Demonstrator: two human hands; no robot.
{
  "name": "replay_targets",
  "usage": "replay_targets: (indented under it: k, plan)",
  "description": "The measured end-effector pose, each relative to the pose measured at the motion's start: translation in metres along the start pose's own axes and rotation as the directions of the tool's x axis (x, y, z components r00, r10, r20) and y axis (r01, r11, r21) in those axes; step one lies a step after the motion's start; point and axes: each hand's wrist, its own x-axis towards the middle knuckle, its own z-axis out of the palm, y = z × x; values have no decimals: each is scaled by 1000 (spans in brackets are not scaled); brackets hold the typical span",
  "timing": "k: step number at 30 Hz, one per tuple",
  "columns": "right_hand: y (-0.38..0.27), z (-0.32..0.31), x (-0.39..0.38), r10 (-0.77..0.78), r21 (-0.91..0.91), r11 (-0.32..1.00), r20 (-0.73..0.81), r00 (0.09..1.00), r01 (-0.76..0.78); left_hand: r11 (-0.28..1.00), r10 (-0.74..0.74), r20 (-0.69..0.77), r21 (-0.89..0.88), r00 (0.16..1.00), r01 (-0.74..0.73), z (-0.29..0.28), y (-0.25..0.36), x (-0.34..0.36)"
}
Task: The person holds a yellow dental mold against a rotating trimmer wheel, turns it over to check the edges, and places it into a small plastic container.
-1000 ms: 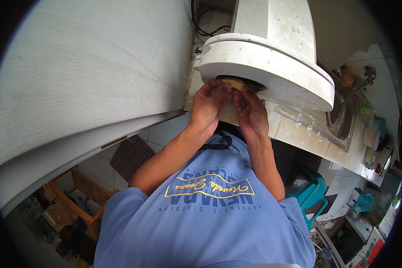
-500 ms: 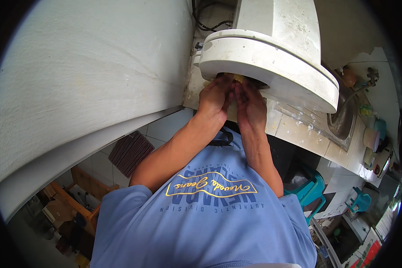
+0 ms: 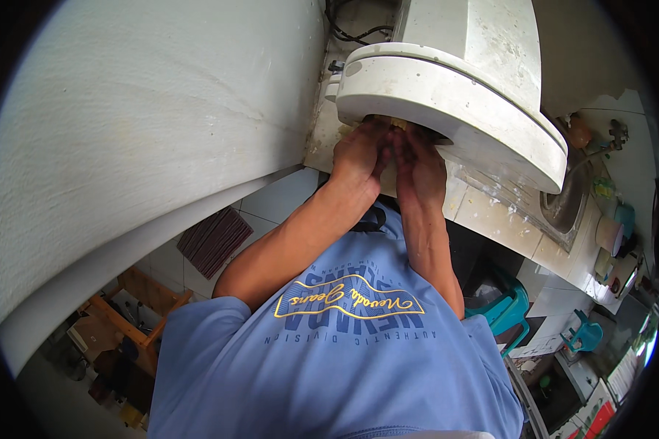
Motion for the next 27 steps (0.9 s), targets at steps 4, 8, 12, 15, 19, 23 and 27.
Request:
replay_targets:
  k: [4, 8, 12, 15, 19, 23, 27]
  plan:
    - [-4, -3, -5, 15, -42, 999, 17, 1000, -14, 999, 30, 95, 20, 995, -32, -5, 1, -4]
    - [-2, -4, -9, -18, -33, 999, 57, 998, 20, 997, 72, 95, 2, 993, -72, -6, -2, -9]
    - [2, 0, -7, 21, -7, 1000, 17, 1000, -21, 998, 67, 68, 10, 995, -68, -6, -4, -6]
    - [2, 3, -6, 20, -10, 1000, -1, 1000, -20, 998, 63, 75, 16, 995, -64, -5, -2, -3]
    - [2, 4, -4, 13, 6, 1000, -14, 1000, -13, 997, 69, 38, 34, 997, -70, -2, -1, -4]
    - [1, 4, -1, 24, 19, 1000, -12, 1000, -24, 996, 76, 11, 48, 997, -77, 0, -1, -5]
    - [-1, 3, 1, 36, 8, 999, 3, 999, -36, 994, 89, -25, 65, 996, -87, 1, -3, -4]
